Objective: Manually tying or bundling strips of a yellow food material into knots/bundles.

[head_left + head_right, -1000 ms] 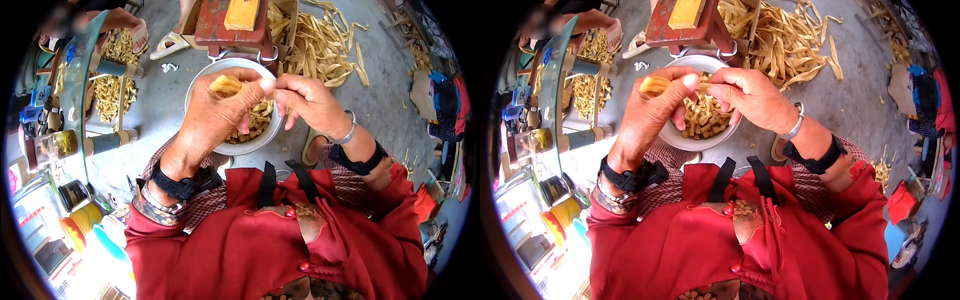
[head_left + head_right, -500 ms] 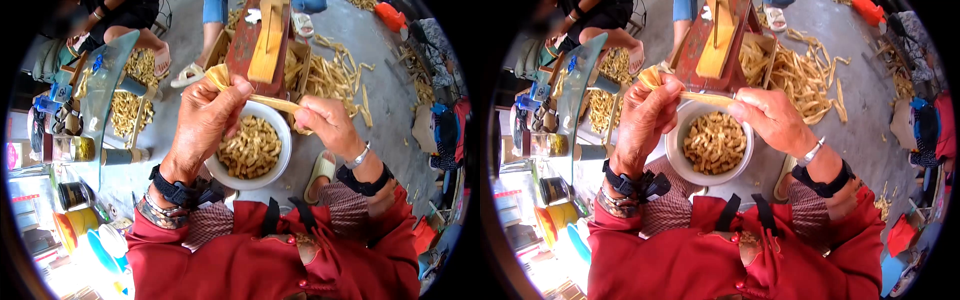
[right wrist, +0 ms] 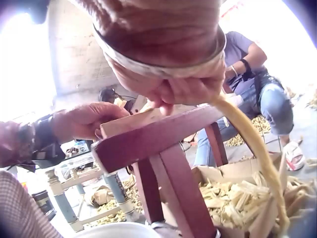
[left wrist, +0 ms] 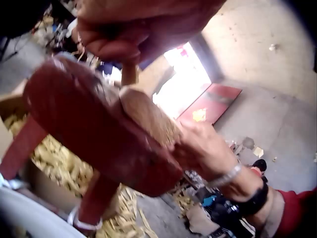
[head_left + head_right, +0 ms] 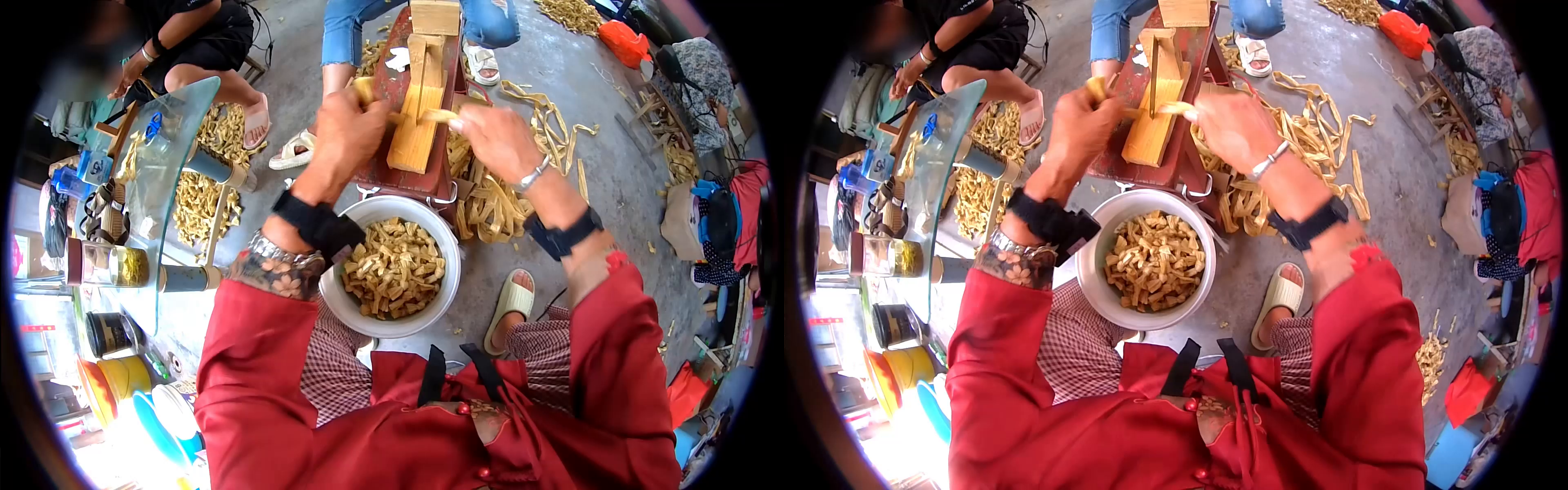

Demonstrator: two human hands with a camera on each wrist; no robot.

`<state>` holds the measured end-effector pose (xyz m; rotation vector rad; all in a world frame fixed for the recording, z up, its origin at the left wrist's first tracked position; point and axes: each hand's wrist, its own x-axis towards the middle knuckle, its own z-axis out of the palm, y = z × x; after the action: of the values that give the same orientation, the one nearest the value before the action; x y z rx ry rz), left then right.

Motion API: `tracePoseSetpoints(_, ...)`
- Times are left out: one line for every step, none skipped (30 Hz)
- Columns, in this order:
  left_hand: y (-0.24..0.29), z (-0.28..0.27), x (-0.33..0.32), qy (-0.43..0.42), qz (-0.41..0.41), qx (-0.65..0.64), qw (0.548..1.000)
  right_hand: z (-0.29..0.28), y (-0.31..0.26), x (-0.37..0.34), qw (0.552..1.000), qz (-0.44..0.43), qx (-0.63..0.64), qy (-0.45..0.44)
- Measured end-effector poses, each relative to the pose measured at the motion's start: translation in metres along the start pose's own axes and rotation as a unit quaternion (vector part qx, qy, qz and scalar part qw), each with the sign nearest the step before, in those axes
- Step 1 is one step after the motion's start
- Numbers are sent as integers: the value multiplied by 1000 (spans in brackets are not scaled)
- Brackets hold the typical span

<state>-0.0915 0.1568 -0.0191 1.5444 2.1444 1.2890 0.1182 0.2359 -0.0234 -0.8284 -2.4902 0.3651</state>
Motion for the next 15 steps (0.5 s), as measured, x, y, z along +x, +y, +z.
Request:
tracePoseSetpoints(3,-12,-7,-47,-48,-24,997,-4,-5,-14,998,37,40,-41)
tracePoseSetpoints(9,-30,-15,-94,-94,-47,990,-8,-10,-27,990,43,126,-40)
tracePoseSetpoints(19,-48,-25,-146,-144,-70,976,-13,-19,-44,975,54,212,-40)
tracePoseSetpoints(30,-63,-36,-193,-150,-26,969,-26,-36,-56,960,82,256,-72)
tracePoseSetpoints(41,-75,-48,-242,-153,17,958,-33,-54,-68,953,82,278,-83)
tracePoseSetpoints(49,-81,-61,-281,-143,29,949,-33,-66,-80,949,59,294,-96)
tracePoseSetpoints(52,-84,-76,-321,-131,39,937,-37,-83,-90,939,25,327,-101)
tracePoseSetpoints(43,-83,-92,-340,-132,49,930,-37,-98,-99,930,-16,349,-114)
tracePoseSetpoints(34,-80,-107,-361,-130,58,922,-30,-113,-108,913,-74,394,-78)
tracePoseSetpoints(40,-78,-116,-424,-168,28,889,-23,-130,-117,912,-136,381,-59)
tracePoseSetpoints(48,-74,-125,-479,-253,-30,840,-22,-145,-126,900,-130,406,-92)
tracePoseSetpoints(48,-66,-138,-503,-291,-109,806,-19,-159,-134,902,-155,395,-79)
tracePoseSetpoints(50,-58,-150,-519,-327,-185,768,-16,-170,-140,889,-183,413,-76)
tracePoseSetpoints(60,-50,-158,-510,-401,-250,719,-11,-181,-148,880,-194,424,-86)
tracePoseSetpoints(72,-43,-164,-493,-471,-310,662,-7,-191,-155,870,-208,437,-95)
